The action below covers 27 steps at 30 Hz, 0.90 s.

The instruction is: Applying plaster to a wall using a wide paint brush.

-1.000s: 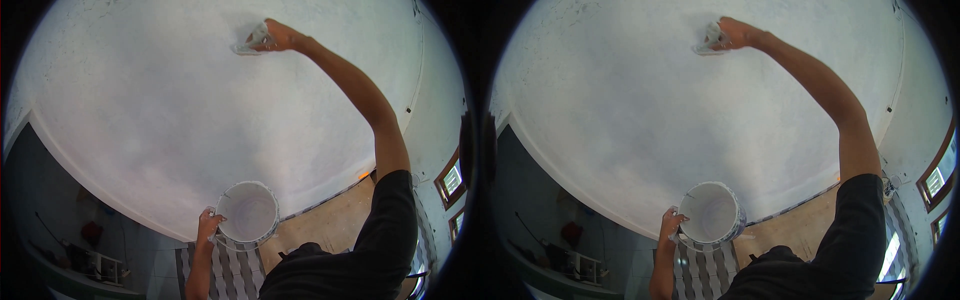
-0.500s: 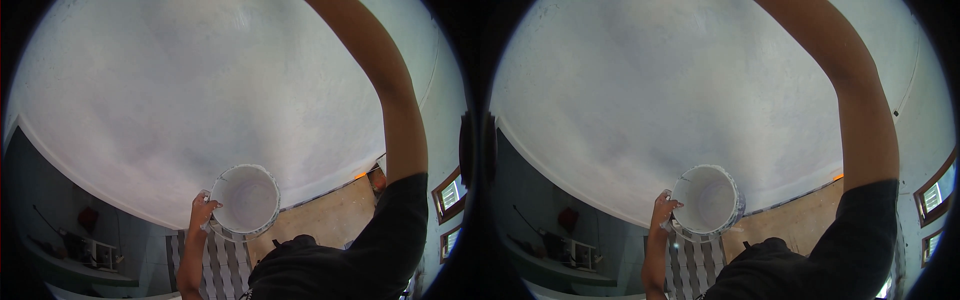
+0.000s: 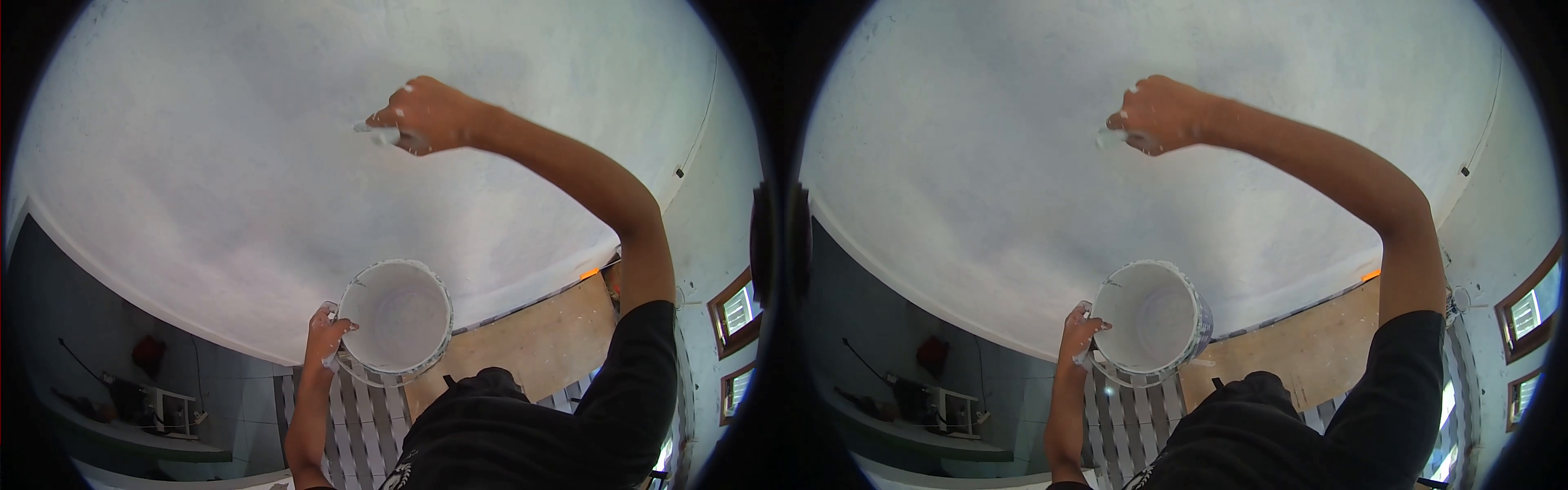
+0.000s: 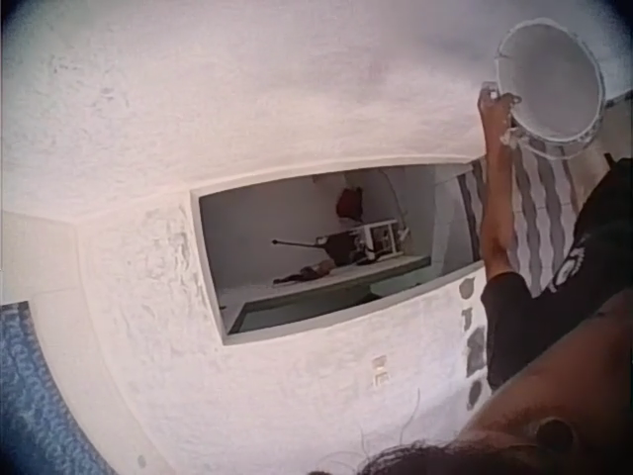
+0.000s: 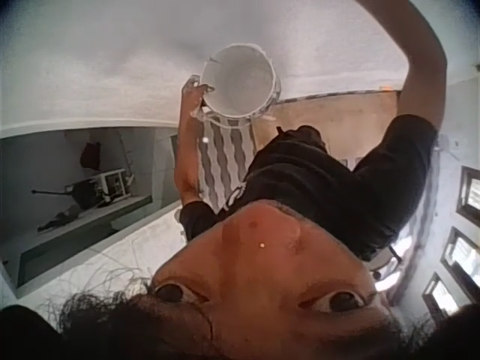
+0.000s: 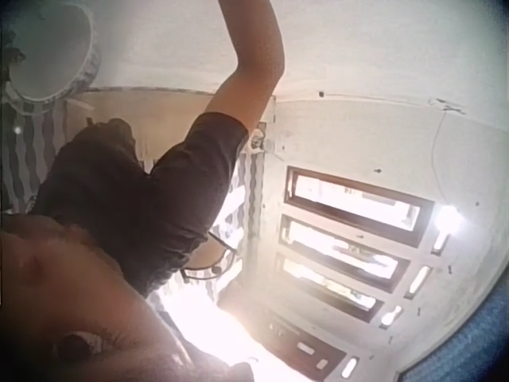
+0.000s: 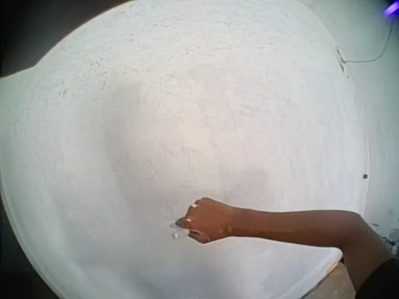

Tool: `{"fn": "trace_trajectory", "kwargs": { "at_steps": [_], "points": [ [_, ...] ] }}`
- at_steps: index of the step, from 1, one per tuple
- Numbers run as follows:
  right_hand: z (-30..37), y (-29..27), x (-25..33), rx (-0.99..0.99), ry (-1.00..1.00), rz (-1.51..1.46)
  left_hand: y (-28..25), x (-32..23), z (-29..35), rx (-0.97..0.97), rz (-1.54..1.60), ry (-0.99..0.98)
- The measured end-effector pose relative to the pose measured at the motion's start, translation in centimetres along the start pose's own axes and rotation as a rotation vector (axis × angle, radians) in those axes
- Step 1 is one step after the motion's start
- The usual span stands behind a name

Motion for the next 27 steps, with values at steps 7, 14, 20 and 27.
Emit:
{"fn": "trace_trajectory", "kwargs": {
  "at_steps": [7, 14, 20, 27],
  "points": [
    [-5.3, -10.0, -8.7, -0.085, 0.185, -0.016, 0.5, -0.3, 0.1, -0.007, 0.020, -0.023],
    [-4.5, -21.7, -10.6, -0.816, 0.140, 0.107, 1.1, -1.0, 0.4, -0.002, 0.019, -0.028],
    [-1.7, -10.1, -8.5, -0.721, 0.022, 0.231, 0.6, 0.1, 0.3, 0.005, 0.055, -0.017],
    [4.7, -1.3, -4.7, -0.633, -0.092, 0.247, 0.5, -0.1, -0.8, 0.060, -0.034, 0.015]
  ]
}}
Point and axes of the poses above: each hand's wrist, its own z-axis away from the middle knuckle, its own y-axis out of the palm, x = y × z, the point moved 7 cm from there along -z, towards the middle knuckle, and after that the axes turned 11 degrees about y, right-handed, at the moved point
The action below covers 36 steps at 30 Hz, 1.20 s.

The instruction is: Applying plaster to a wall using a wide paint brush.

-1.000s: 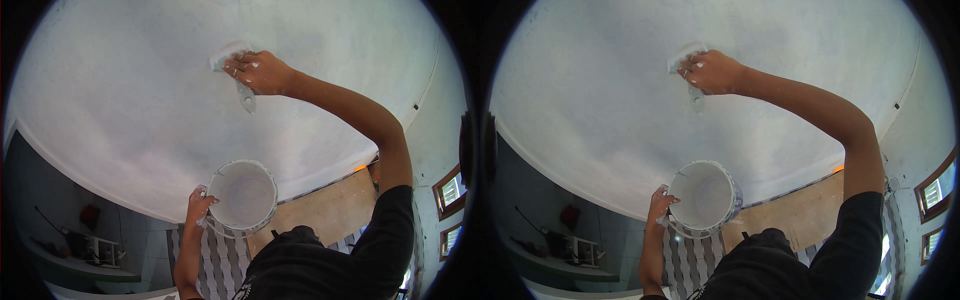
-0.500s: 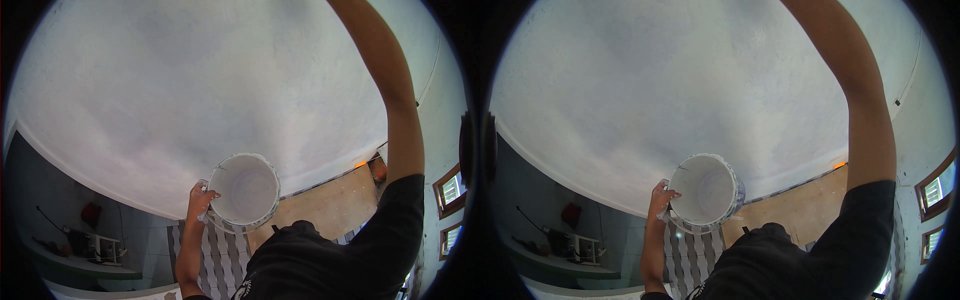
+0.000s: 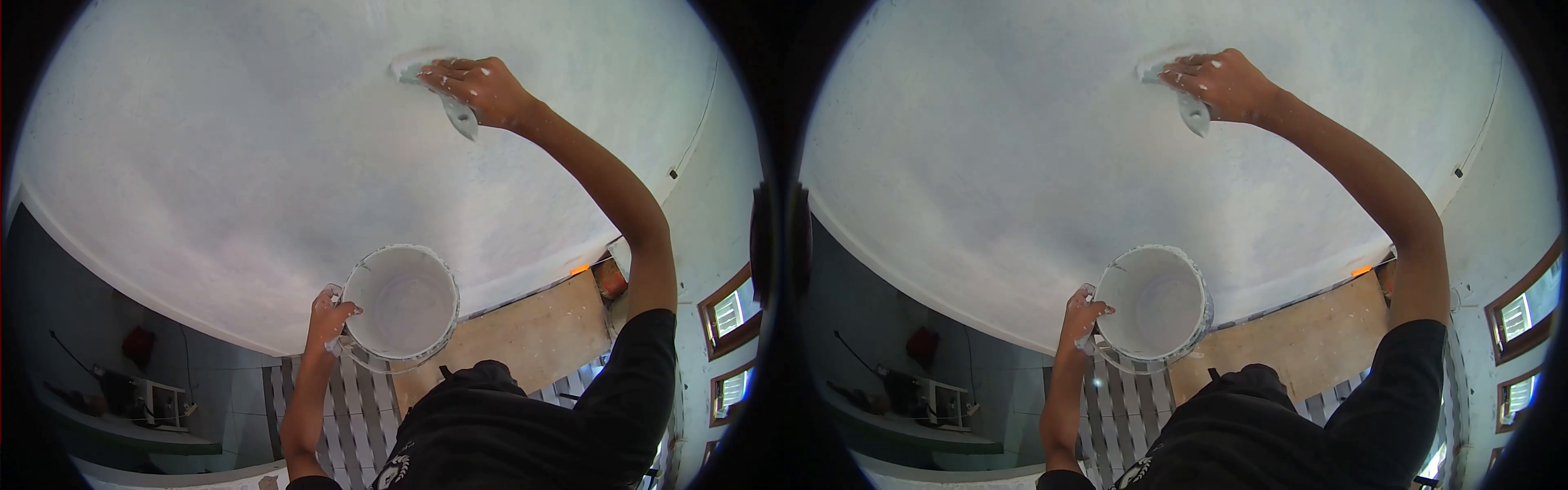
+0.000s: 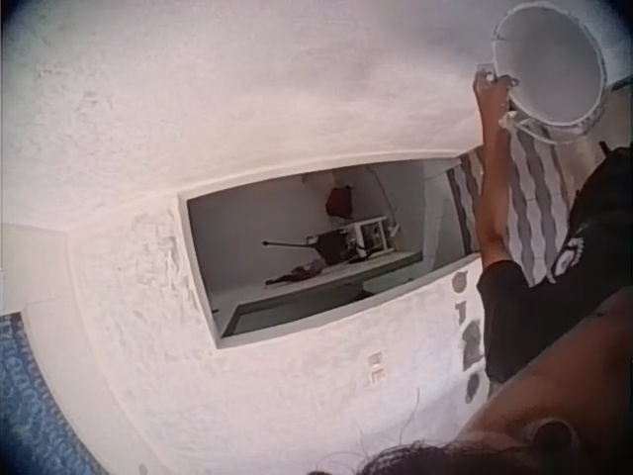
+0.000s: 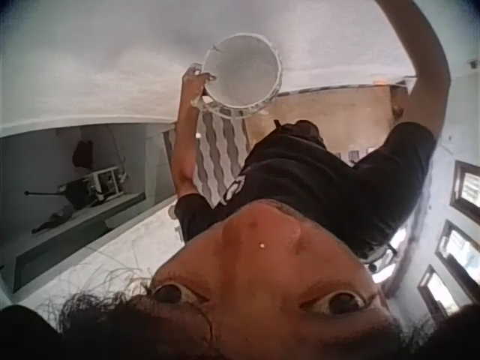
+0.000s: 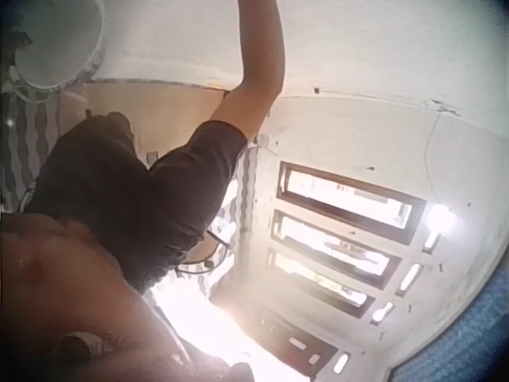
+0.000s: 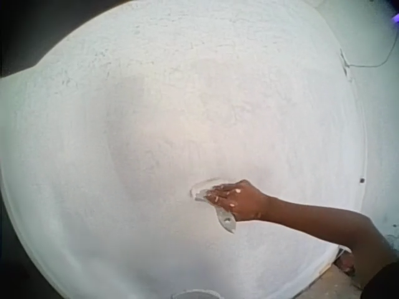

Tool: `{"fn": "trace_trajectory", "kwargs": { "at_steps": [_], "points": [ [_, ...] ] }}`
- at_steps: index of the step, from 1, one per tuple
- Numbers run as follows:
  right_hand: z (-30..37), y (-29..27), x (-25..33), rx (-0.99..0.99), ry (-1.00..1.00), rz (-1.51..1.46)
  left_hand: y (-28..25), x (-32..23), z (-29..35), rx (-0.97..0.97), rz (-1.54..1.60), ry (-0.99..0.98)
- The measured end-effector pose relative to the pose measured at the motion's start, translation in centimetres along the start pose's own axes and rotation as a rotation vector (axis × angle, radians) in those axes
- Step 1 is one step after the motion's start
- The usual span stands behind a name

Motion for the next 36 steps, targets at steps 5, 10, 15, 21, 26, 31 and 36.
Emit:
{"fn": "trace_trajectory", "kwargs": {
  "at_steps": [5, 10, 15, 21, 26, 31, 36],
  "points": [
    [-6.6, 0.3, -3.6, 0.472, 0.296, -0.390, 0.6, -0.8, -0.1, -0.017, 0.029, -0.009],
    [-13.2, -3.1, -8.6, 0.272, 0.372, -0.162, 1.0, -0.9, -0.2, 0.013, 0.050, 0.024],
    [-14.1, -4.0, -5.3, 0.100, 0.302, -0.114, 0.8, -0.2, -0.1, 0.020, 0.018, -0.018],
    [-5.5, 3.1, 0.6, -0.068, 0.110, 0.197, 0.8, -1.2, 1.1, -0.028, 0.047, 0.014],
    [-2.5, 1.8, 1.4, 0.154, 0.223, -0.161, 0.7, -1.1, 0.8, -0.040, -0.008, 0.018],
    [0.4, 1.2, 0.7, 0.261, 0.712, -0.819, 0.8, -1.2, 0.4, -0.057, 0.018, 0.044],
    [5.8, 2.5, 5.5, 0.566, 0.978, -1.214, 0.2, -2.4, 0.0, -0.088, -0.295, 0.134]
  ]
}}
Point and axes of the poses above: each hand's wrist, its own z-axis away from the middle knuckle, its own y-axis out of the palm, x = y × z, the point moved 7 cm from there along -z, towards the middle knuckle, and after that the axes turned 11 degrees about y, right-handed, at the moved point
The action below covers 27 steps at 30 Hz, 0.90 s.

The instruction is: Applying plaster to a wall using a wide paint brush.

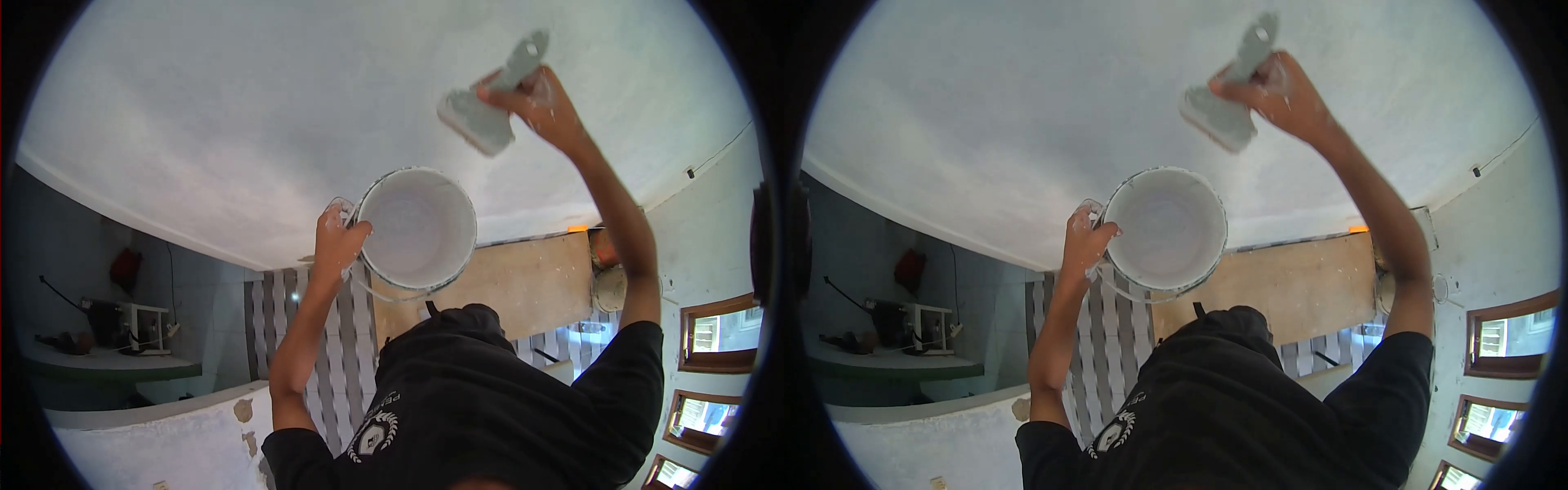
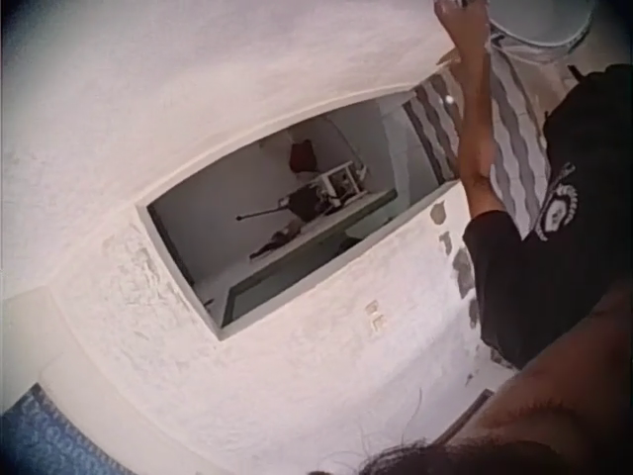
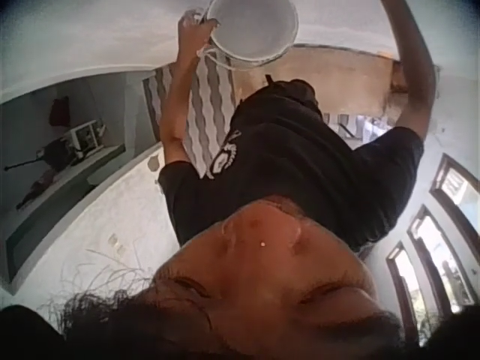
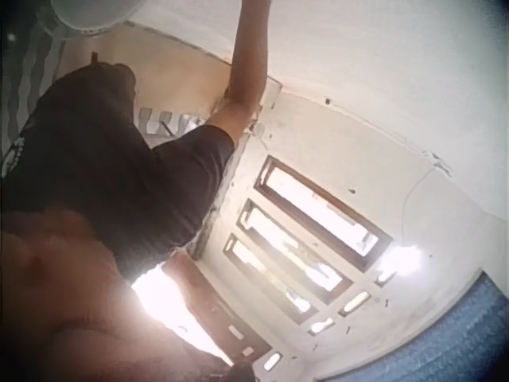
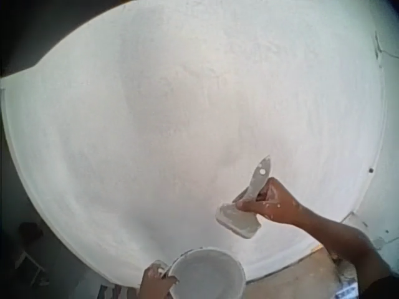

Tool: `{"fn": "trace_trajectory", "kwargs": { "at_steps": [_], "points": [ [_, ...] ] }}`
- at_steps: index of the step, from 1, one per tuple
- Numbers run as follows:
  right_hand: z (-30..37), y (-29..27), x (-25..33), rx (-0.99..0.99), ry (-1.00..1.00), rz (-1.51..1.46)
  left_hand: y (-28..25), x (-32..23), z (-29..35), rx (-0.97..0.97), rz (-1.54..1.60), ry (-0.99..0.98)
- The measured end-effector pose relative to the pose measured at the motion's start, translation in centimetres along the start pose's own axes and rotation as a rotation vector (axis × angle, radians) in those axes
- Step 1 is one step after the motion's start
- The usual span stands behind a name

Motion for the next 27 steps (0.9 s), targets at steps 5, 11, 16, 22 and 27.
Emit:
{"fn": "trace_trajectory", "kwargs": {
  "at_steps": [5, 11, 16, 22, 27],
  "points": [
    [5.7, 5.9, -6.3, 0.127, 0.383, -0.400, 0.2, 2.2, 0.2, -0.012, -0.194, 0.011],
    [10.4, 15.7, -10.2, 0.338, 0.483, -0.231, 0.5, 5.7, 0.7, -0.012, -0.300, 0.025],
    [11.0, 23.4, -12.9, 0.564, 0.186, 0.154, 1.7, 5.7, 1.0, 0.056, -0.420, 0.025],
    [11.0, 30.5, -17.2, 0.601, 0.108, 0.325, 2.3, 5.6, 1.4, 0.045, -0.426, 0.036],
    [9.1, 31.4, -17.8, 0.648, 0.159, 0.436, 2.3, 5.7, 1.1, 0.042, -0.416, 0.071]
  ]
}}
Point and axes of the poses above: each hand's wrist, its own z-axis away from the middle knuckle, its own y-axis out of the palm, x = y × z, the point moved 7 cm from there along -z, towards the middle knuckle, and after that the axes turned 11 degrees about y, right-handed, at the moved point
